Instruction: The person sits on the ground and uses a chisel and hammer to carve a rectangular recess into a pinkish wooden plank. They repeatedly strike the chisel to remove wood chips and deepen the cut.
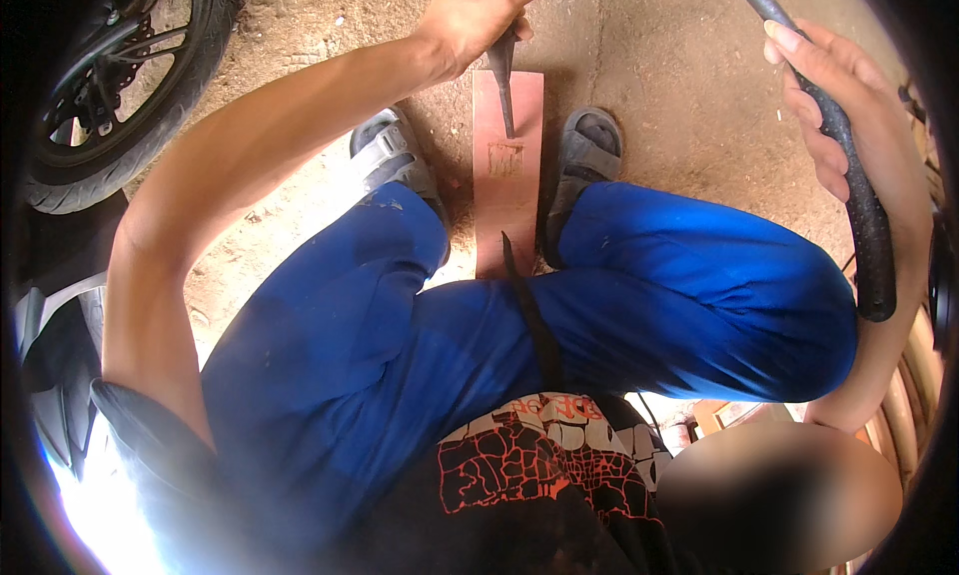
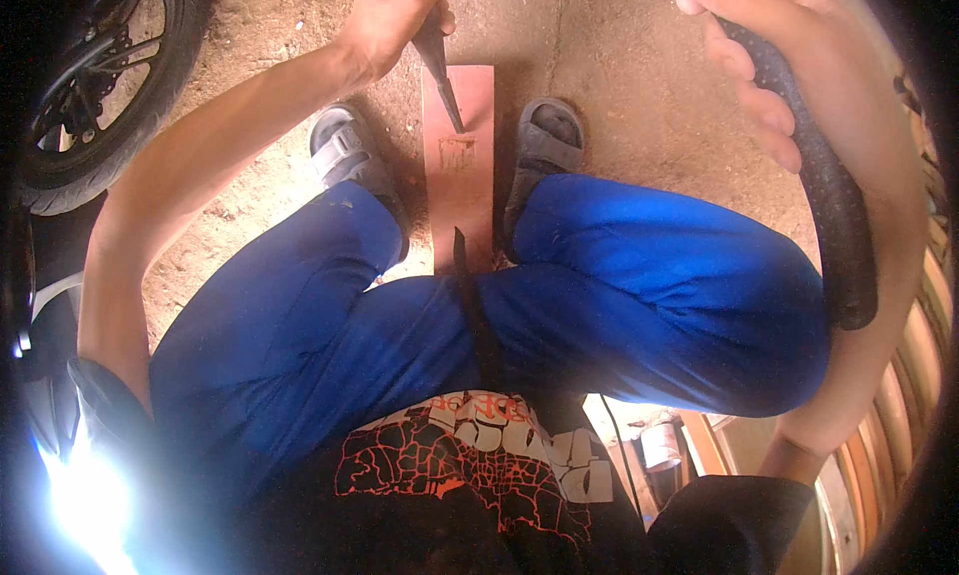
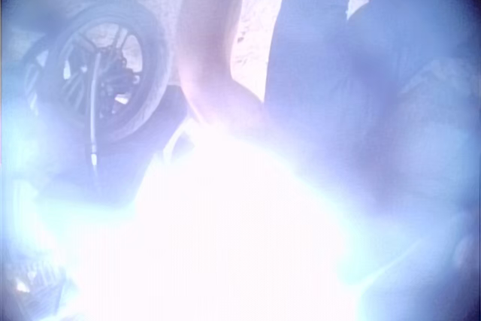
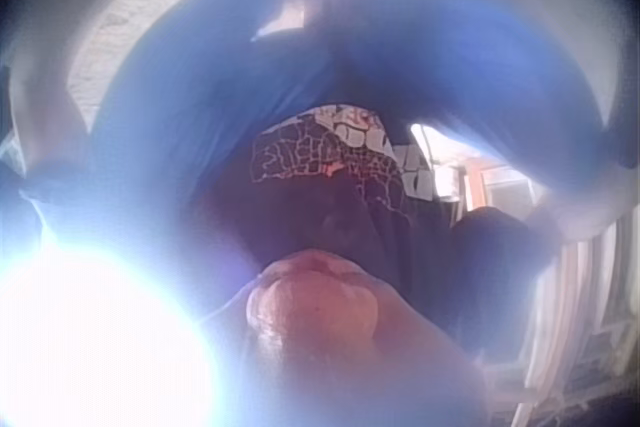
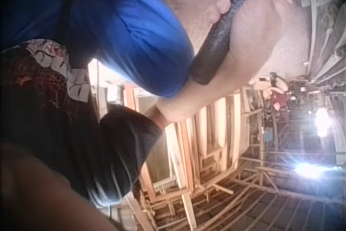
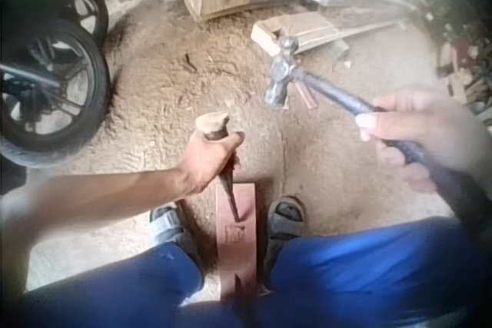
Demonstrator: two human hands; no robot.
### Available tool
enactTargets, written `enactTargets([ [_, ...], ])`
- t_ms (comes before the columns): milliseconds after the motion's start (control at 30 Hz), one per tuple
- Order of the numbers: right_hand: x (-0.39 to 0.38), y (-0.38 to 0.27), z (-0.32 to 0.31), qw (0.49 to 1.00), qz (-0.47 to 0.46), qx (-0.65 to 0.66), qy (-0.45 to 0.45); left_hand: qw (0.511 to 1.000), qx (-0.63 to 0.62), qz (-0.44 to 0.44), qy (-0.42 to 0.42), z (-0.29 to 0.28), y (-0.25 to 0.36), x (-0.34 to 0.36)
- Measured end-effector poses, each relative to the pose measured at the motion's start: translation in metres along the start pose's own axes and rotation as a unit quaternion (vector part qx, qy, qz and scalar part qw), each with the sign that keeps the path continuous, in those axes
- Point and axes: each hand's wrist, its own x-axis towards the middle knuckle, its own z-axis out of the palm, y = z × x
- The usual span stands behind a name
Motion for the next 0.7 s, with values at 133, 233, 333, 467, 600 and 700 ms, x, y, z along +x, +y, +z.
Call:
enactTargets([
  [133, 0.001, -0.001, 0.0, 1.0, 0.005, -0.005, -0.024, 0.993, 0.111, 0.03, -0.017, 0.001, -0.005, 0.008],
  [233, 0.005, 0.003, -0.006, 0.998, -0.008, -0.009, -0.067, 0.994, 0.108, 0.03, -0.012, 0.003, -0.009, 0.014],
  [333, 0.006, 0.002, -0.003, 0.998, 0.001, -0.003, -0.055, 0.997, 0.076, 0.018, 0.003, 0.004, -0.013, 0.025],
  [467, 0.003, -0.008, 0.007, 1.0, 0.016, -0.022, -0.005, 0.996, 0.084, -0.037, 0.016, 0.011, -0.013, 0.033],
  [600, 0.012, -0.008, -0.001, 0.999, 0.008, -0.01, -0.046, 0.998, 0.067, -0.02, -0.003, 0.028, -0.023, 0.053],
  [700, 0.016, -0.011, 0.0, 0.999, 0.012, 0.009, -0.047, 0.998, 0.05, -0.016, -0.023, 0.041, -0.033, 0.066],
])
